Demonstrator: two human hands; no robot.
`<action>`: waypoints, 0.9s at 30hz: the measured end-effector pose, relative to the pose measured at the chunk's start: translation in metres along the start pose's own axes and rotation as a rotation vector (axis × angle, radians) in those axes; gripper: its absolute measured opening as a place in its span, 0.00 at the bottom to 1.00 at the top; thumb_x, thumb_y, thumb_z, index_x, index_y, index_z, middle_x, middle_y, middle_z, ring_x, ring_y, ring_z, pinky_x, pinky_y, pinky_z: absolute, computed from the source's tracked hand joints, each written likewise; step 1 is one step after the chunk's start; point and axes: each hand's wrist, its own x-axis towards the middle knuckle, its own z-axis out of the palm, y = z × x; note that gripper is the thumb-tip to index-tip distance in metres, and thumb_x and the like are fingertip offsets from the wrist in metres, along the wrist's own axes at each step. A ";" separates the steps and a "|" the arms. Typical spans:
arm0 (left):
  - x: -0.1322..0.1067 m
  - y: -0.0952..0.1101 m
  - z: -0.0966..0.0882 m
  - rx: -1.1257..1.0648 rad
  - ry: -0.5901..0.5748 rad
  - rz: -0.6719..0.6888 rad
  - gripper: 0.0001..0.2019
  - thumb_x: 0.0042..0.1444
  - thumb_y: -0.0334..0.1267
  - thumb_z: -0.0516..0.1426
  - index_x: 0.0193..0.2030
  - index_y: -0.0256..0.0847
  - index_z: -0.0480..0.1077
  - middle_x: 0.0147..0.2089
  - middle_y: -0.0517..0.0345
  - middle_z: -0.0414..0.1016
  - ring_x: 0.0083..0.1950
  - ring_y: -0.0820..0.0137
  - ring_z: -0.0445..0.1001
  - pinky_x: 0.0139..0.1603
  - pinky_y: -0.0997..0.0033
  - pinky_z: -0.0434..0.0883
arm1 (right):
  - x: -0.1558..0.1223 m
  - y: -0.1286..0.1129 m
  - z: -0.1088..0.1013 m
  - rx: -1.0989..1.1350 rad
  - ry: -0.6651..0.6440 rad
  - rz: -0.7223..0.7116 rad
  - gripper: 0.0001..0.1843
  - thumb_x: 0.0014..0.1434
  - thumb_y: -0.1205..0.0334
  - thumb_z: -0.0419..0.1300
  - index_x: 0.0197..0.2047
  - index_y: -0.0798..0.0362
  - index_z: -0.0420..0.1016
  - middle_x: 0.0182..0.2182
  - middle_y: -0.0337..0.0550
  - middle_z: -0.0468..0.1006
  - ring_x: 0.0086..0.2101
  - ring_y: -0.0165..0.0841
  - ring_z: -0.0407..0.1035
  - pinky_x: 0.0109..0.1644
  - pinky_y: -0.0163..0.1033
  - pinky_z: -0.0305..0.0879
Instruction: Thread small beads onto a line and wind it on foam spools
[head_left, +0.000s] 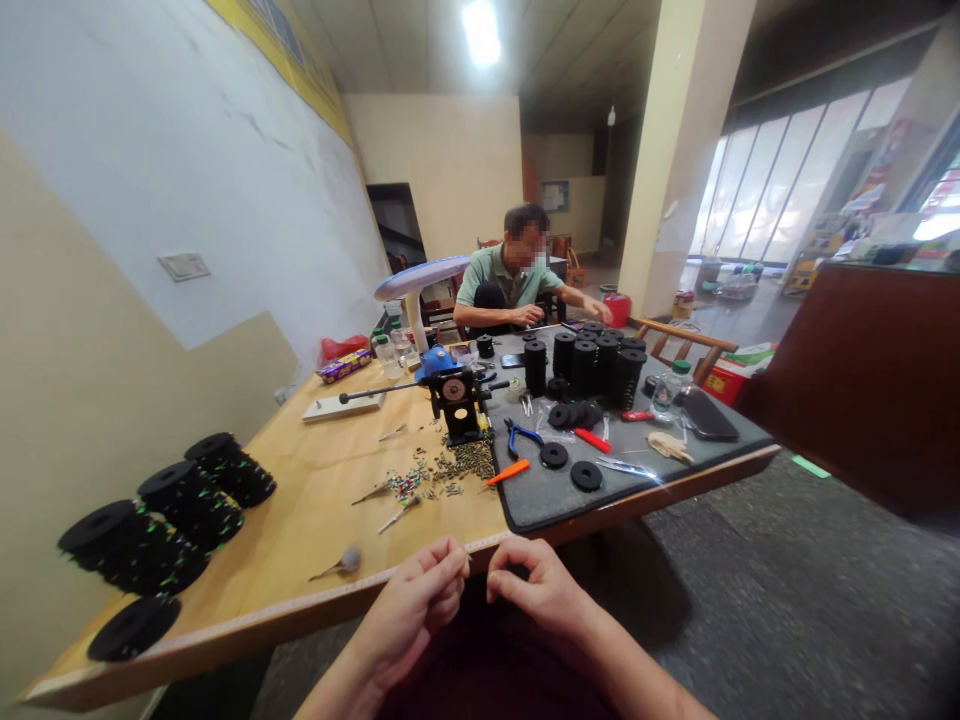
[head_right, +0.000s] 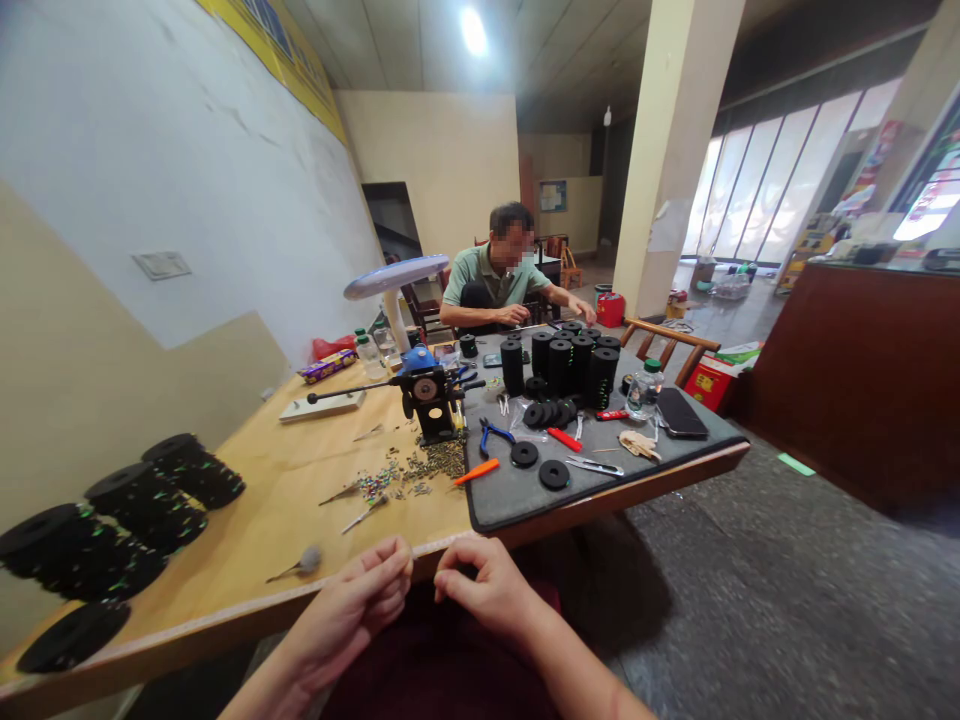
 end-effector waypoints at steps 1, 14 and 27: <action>0.000 0.000 0.000 0.002 0.000 0.001 0.17 0.48 0.46 0.65 0.25 0.36 0.65 0.19 0.72 0.50 0.18 0.83 0.41 0.20 0.78 0.41 | -0.001 0.001 0.000 0.004 -0.002 0.009 0.09 0.54 0.67 0.59 0.24 0.54 0.76 0.23 0.37 0.75 0.28 0.30 0.67 0.37 0.34 0.62; 0.000 0.002 0.002 0.100 -0.026 -0.008 0.17 0.49 0.48 0.63 0.25 0.37 0.64 0.18 0.72 0.50 0.19 0.82 0.40 0.20 0.77 0.40 | 0.002 -0.003 -0.001 0.090 -0.023 0.020 0.06 0.53 0.68 0.58 0.26 0.54 0.75 0.24 0.38 0.77 0.29 0.31 0.69 0.39 0.35 0.64; 0.004 0.002 0.007 0.499 0.109 0.177 0.21 0.44 0.56 0.62 0.21 0.38 0.65 0.20 0.66 0.58 0.24 0.75 0.52 0.24 0.75 0.51 | 0.015 -0.016 0.003 0.110 -0.101 0.040 0.07 0.56 0.62 0.58 0.27 0.55 0.71 0.18 0.32 0.69 0.22 0.25 0.61 0.29 0.30 0.58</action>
